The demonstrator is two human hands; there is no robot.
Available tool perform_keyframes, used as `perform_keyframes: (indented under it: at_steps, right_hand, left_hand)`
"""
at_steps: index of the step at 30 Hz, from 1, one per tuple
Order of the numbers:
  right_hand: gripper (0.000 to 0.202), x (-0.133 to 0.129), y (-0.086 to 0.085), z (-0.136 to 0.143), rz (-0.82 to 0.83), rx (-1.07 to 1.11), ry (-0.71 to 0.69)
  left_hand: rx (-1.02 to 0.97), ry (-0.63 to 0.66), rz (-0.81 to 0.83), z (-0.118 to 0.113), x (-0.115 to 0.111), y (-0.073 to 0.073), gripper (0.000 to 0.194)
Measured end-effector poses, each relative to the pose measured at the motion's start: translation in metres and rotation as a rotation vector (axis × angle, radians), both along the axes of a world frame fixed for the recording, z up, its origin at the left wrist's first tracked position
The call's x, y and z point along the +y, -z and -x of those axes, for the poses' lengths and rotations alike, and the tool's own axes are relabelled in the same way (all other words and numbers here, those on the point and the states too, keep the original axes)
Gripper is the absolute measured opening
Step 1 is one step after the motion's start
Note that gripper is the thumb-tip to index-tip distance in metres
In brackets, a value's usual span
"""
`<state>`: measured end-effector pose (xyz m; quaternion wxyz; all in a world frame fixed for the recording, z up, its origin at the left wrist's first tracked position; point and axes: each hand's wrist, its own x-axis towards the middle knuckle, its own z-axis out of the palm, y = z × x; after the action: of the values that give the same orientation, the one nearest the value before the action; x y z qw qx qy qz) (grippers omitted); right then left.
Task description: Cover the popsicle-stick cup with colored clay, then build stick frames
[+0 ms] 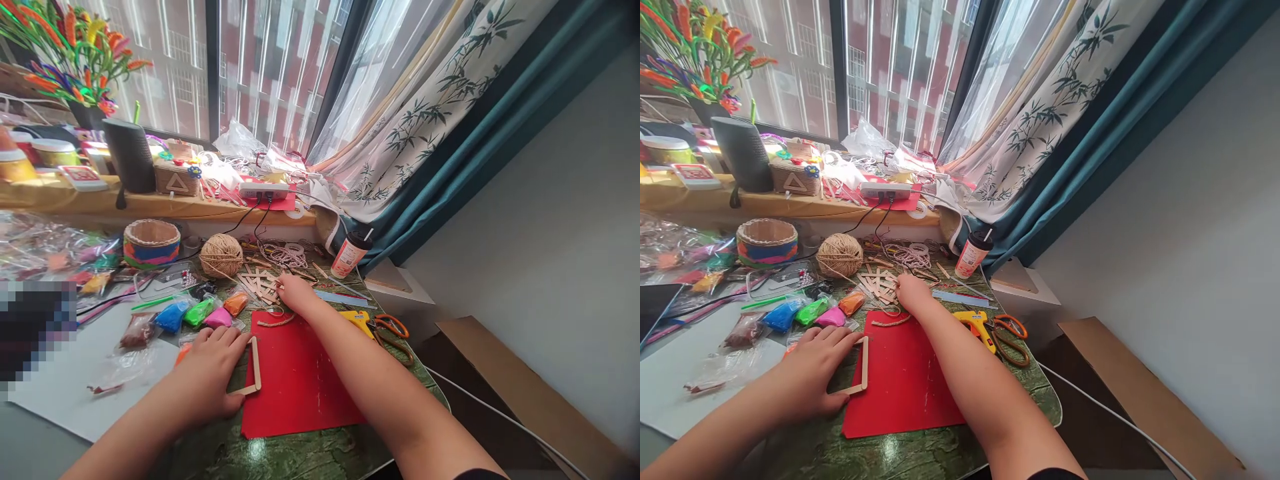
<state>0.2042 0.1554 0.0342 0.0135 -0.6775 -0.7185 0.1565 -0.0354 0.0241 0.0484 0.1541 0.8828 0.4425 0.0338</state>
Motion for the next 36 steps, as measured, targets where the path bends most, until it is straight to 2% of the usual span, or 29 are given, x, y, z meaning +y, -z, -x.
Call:
perform_keyframes:
  at_steps: [4, 8, 12, 15, 19, 21, 24, 26, 28, 30, 33, 36]
  right_hand:
    - [0.036, 0.004, -0.004, 0.004, 0.04, 0.04, 0.038]
    - [0.036, -0.006, -0.022, -0.004, 0.123, 0.129, 0.079]
    - [0.018, -0.054, -0.033, -0.025, 0.247, 0.29, 0.084]
    - [0.017, -0.104, -0.024, -0.043, 0.347, 0.457, 0.109]
    - [0.019, -0.158, -0.006, -0.052, 0.348, 0.681, 0.231]
    - [0.027, -0.177, -0.002, -0.048, 0.39, 0.906, 0.29]
    - [0.046, -0.198, -0.003, -0.035, 0.536, 1.418, 0.343]
    - [0.052, -0.207, -0.006, -0.024, 0.613, 1.559, 0.32]
    - [0.052, -0.213, -0.009, -0.013, 0.636, 1.565, 0.263]
    - [0.05, -0.216, -0.012, -0.005, 0.635, 1.523, 0.2]
    - [0.048, -0.218, -0.015, 0.002, 0.615, 1.39, 0.154]
    - [0.041, -0.22, -0.016, 0.006, 0.574, 1.22, 0.148]
  left_hand:
    - [-0.003, 0.0, -0.017, 0.0, 0.0, 0.0, 0.076]
    - [-0.018, -0.009, -0.017, 0.0, 0.0, 0.0, 0.075]
    - [-0.04, 0.014, -0.015, 0.002, -0.001, -0.001, 0.074]
    - [-0.049, 0.035, -0.017, 0.002, 0.0, 0.0, 0.075]
    - [-0.022, 0.021, -0.065, 0.001, 0.005, 0.004, 0.077]
    - [-0.058, 0.01, -0.129, -0.001, 0.006, 0.005, 0.069]
    - [-0.235, 0.042, -0.183, -0.009, 0.004, 0.005, 0.042]
    - [-0.403, 0.081, -0.177, -0.016, -0.002, 0.004, 0.03]
    - [-0.544, 0.148, -0.198, -0.022, -0.009, 0.003, 0.023]
    - [-0.599, 0.234, -0.256, -0.027, -0.014, 0.002, 0.017]
    - [-0.555, 0.305, -0.346, -0.028, -0.016, -0.001, 0.01]
    - [-0.501, 0.351, -0.41, -0.027, -0.014, -0.005, 0.012]
